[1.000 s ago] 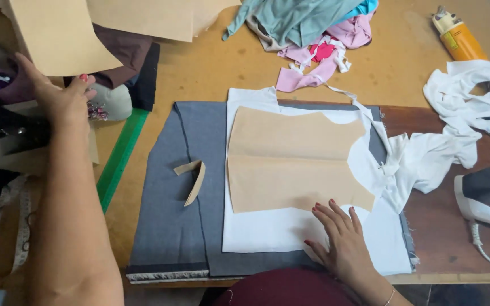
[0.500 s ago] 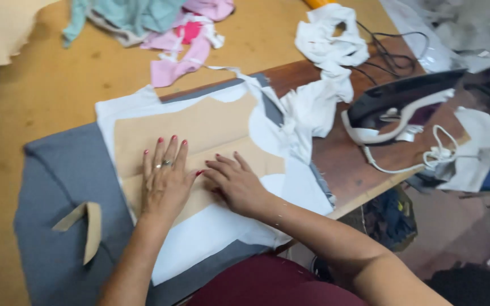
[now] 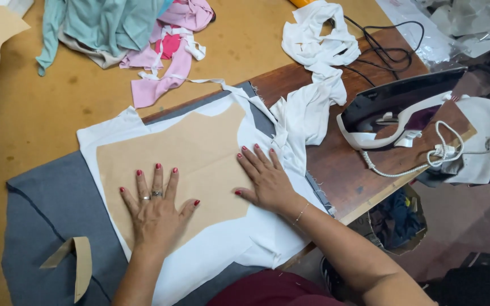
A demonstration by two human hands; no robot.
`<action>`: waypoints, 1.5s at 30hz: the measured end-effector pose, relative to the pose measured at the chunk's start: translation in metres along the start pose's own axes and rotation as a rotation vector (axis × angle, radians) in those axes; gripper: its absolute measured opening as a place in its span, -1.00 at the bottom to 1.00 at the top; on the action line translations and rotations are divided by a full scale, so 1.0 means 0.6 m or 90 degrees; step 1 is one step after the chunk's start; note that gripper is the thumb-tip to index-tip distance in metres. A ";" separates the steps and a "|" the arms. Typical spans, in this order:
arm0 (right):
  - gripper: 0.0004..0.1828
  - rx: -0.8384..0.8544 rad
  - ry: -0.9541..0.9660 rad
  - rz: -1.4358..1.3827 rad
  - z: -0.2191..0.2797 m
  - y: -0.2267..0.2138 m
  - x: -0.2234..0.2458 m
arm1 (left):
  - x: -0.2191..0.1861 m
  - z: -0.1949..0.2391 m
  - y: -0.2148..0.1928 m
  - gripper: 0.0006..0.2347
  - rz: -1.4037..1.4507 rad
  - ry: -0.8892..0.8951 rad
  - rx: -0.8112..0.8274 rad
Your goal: Tracing the outline of a paper pattern onto fabric using a pen and ironing the fabric.
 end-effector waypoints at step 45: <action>-0.82 -0.088 0.240 -0.148 0.140 -0.093 -0.046 | -0.001 0.006 -0.013 -0.26 0.134 0.043 0.017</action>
Point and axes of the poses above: each hand's wrist, its own z-axis away from the middle knuckle, its own y-axis out of the palm, x = y × z, the point moved 1 cm from there along -z, towards the middle knuckle, and after that the axes turned 14 degrees about -y, right-handed, at the moved point
